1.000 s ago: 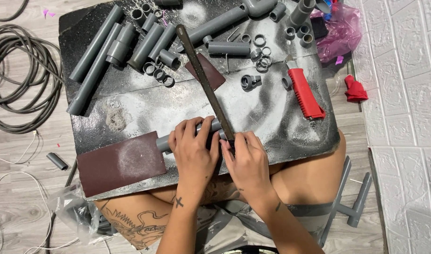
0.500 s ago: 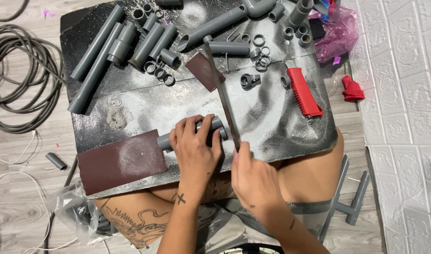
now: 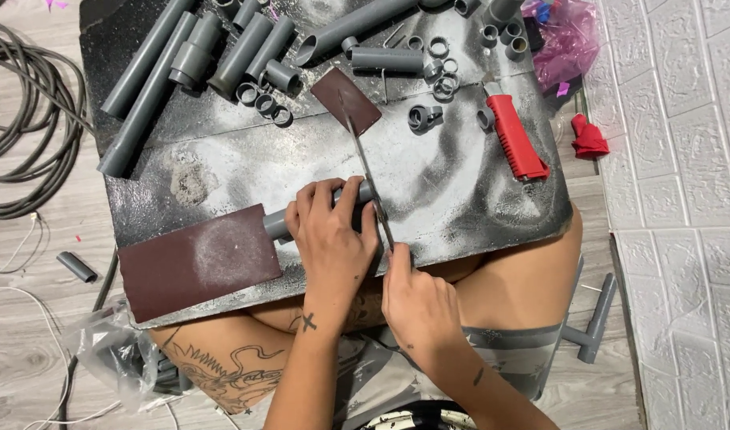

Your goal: A person uses a hacksaw blade to cut through a PVC pipe while working on the floor.

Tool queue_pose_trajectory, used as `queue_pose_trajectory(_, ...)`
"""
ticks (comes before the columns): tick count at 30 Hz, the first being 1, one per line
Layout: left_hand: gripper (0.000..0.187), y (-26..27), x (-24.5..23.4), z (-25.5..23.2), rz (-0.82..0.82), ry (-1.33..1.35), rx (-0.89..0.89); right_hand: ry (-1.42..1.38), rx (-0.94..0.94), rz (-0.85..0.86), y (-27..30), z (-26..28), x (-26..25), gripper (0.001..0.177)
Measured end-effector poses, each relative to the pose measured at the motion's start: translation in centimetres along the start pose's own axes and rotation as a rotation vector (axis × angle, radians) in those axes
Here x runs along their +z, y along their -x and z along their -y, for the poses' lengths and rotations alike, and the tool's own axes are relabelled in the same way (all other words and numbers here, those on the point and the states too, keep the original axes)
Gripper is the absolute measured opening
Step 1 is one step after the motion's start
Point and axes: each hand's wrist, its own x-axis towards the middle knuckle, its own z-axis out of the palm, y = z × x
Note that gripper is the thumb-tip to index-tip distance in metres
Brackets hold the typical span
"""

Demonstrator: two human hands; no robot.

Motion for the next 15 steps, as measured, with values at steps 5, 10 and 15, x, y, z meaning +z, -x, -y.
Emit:
queue_pose_trajectory(5, 0.038, 0.1, 0.1, 0.1, -0.007, -0.016, 0.008, 0.001, 0.002, 0.006, 0.2, 0.0, 0.7, 0.018)
queue_pose_trajectory(10, 0.038, 0.1, 0.1, 0.1, -0.021, -0.002, 0.017, 0.0, 0.035, 0.014, 0.3, 0.2, 0.3, 0.015)
queue_pose_trajectory(15, 0.036, 0.1, 0.2, 0.1, -0.019, -0.016, 0.011, 0.015, 0.057, 0.07, 0.3, 0.3, -0.8, 0.017)
